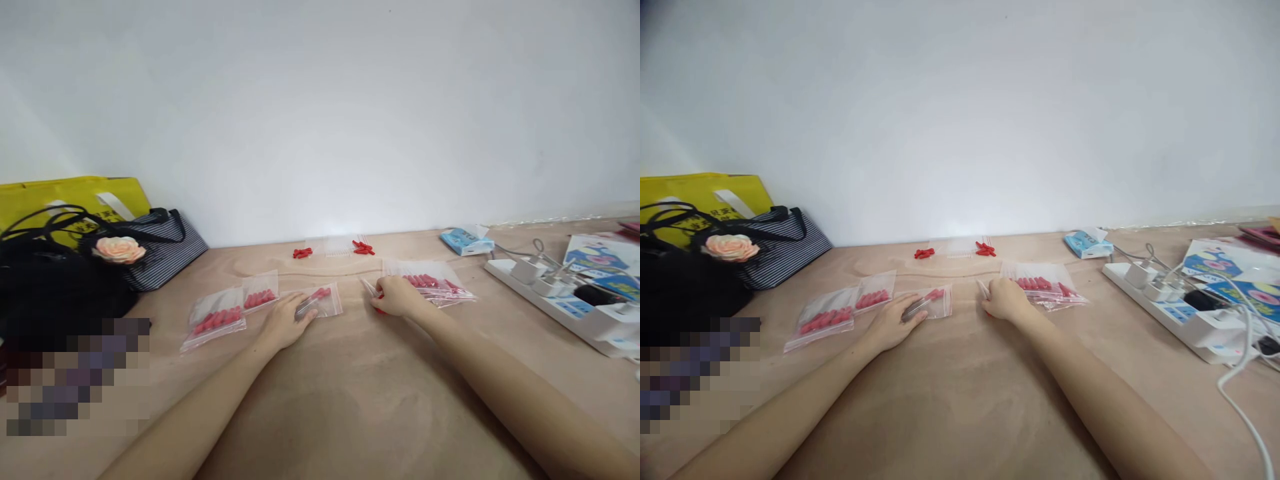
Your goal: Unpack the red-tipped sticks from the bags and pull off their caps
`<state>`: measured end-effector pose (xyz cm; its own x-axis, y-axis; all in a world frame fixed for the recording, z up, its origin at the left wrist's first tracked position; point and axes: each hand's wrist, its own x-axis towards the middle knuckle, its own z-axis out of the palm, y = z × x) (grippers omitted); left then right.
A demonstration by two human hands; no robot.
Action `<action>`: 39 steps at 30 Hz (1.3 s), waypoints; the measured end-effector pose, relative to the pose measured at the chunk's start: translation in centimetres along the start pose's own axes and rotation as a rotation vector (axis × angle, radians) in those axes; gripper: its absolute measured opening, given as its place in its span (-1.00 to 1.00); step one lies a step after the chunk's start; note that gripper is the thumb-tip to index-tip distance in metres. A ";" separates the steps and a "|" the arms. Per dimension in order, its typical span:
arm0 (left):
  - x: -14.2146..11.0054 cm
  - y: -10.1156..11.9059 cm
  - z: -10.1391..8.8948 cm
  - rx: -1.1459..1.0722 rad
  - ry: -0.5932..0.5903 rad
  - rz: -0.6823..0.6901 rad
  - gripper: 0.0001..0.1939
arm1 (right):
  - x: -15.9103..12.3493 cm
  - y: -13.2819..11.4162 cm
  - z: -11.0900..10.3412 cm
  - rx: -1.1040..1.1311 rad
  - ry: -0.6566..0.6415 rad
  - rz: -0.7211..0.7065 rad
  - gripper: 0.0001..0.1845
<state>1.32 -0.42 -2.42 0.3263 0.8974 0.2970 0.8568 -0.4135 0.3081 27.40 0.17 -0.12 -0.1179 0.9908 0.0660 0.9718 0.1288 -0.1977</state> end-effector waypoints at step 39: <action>0.5 -0.3 -0.3 -0.169 -0.144 0.180 -0.68 | -1.3 -5.0 3.0 -0.073 0.243 -0.416 -0.75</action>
<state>1.11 0.15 -2.08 0.5308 0.8149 0.2329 0.7051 -0.5770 0.4122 22.05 -1.63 -2.16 -0.4565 0.8167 0.3530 0.8653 0.4998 -0.0372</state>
